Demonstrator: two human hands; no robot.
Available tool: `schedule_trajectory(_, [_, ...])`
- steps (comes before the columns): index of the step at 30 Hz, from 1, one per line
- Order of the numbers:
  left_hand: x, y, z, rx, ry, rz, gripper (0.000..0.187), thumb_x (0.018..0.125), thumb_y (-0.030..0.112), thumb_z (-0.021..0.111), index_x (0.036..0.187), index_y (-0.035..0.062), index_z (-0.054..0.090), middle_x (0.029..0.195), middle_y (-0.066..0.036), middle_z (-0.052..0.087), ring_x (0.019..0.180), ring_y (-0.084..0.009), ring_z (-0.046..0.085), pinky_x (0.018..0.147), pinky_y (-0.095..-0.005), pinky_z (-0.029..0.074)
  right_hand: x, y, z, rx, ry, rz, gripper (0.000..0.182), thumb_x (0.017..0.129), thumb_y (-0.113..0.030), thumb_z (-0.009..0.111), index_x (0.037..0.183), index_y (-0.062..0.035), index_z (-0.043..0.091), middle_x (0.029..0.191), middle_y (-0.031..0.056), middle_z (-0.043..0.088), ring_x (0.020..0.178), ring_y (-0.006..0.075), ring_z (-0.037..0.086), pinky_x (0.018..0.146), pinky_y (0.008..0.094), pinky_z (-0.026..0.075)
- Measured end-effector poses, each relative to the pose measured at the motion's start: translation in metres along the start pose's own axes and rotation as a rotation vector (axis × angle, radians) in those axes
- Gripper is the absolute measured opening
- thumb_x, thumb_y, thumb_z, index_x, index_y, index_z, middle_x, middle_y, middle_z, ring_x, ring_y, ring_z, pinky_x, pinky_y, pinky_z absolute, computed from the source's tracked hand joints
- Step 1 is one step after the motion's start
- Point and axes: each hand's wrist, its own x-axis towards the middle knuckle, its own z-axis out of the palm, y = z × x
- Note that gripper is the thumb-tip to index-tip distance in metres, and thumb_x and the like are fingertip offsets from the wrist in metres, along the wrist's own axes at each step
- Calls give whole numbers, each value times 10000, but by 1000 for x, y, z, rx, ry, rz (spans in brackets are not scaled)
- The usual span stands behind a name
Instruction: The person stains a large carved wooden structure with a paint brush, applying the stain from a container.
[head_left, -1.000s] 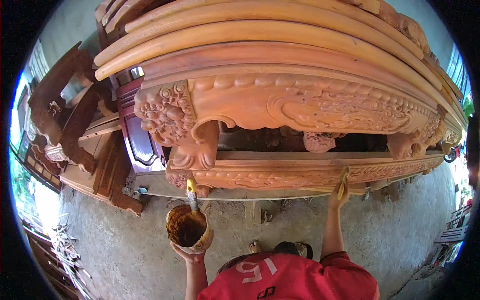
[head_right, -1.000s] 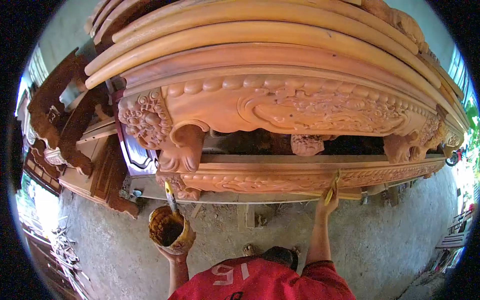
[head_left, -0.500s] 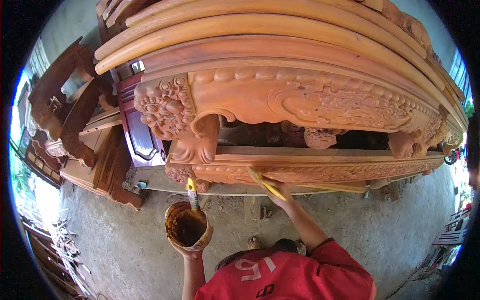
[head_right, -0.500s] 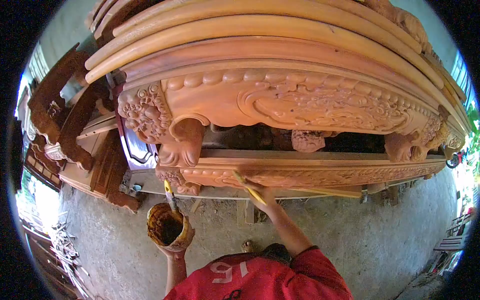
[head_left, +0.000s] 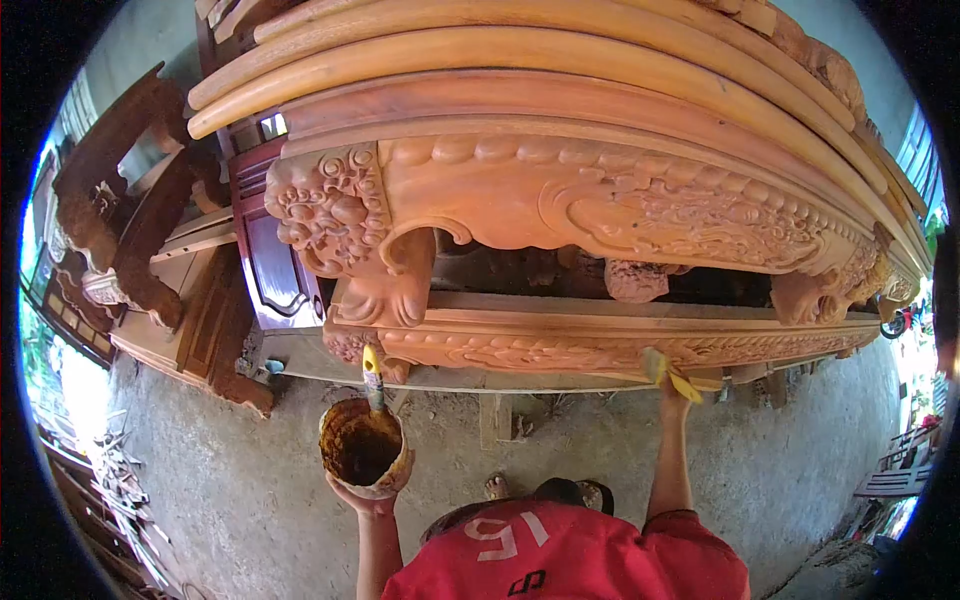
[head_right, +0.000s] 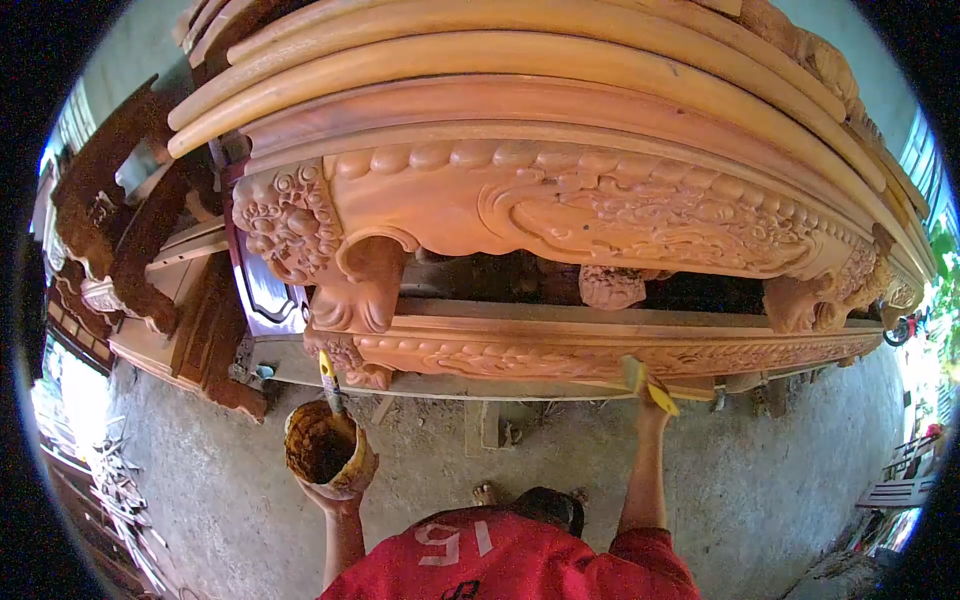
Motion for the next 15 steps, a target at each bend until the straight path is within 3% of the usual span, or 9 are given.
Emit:
schedule_trajectory(1, [-1,-2,12,-1,-12,-9,716,728,604,423,1253,122,359,1209,-155,432,1080,-356,437,830,-532,401,-2,2,-3,-98,128,-163,176,826,-36,517,1001,-21,526,984,39,525,899,177,486,779,284,430])
schedule_trajectory(2, [-2,-3,17,-2,-24,-16,700,738,588,428,1253,118,362,1204,-154,438,1078,-350,441,835,-521,405,-6,-7,4,-99,125,-162,176,826,-36,517,1001,-21,526,984,39,525,899,177,486,779,284,430])
schedule_trajectory(4, [1,-3,-9,-14,-2,-21,686,743,572,438,1249,115,368,1203,-154,441,1080,-347,440,848,-519,397,-19,-22,27,-109,640,18,182,813,-7,509,994,-11,530,944,58,529,871,179,497,738,275,438])
schedule_trajectory(5, [3,-3,-17,-22,15,-28,671,748,555,447,1246,112,373,1202,-153,444,1082,-343,439,862,-516,389,-21,-13,36,-109,633,20,182,813,-7,509,994,-11,530,944,58,529,871,179,497,738,275,438])
schedule_trajectory(7, [2,-3,-24,-11,-19,-21,702,725,586,439,1248,122,380,1220,-135,434,1102,-332,428,900,-501,361,-23,23,56,-310,548,-35,155,804,18,485,949,-9,533,910,85,535,862,172,503,737,270,433])
schedule_trajectory(9, [5,-1,-31,0,-58,-9,733,702,617,432,1251,132,387,1239,-117,425,1122,-320,416,938,-487,333,-46,20,121,-237,378,11,123,779,34,503,884,-26,522,846,65,531,817,162,512,716,269,430])
schedule_trajectory(11, [5,0,-46,-67,55,-49,723,705,597,471,1237,115,389,1198,-154,445,1071,-352,442,873,-508,382,-77,9,189,-207,140,53,114,753,50,520,819,-43,512,782,45,528,771,153,520,696,268,428])
schedule_trajectory(13, [2,1,-55,-72,112,-38,736,695,604,486,1230,108,390,1178,-171,454,1049,-367,453,831,-519,408,-98,22,229,-285,-142,-62,152,721,67,554,815,-42,507,749,51,525,698,159,529,642,251,436])
schedule_trajectory(15, [0,5,-55,-47,130,-17,753,684,617,487,1229,106,390,1171,-176,456,1044,-371,455,810,-524,418,-107,-20,262,-397,-440,-16,167,728,53,567,847,-53,520,807,86,556,695,167,549,627,251,450])
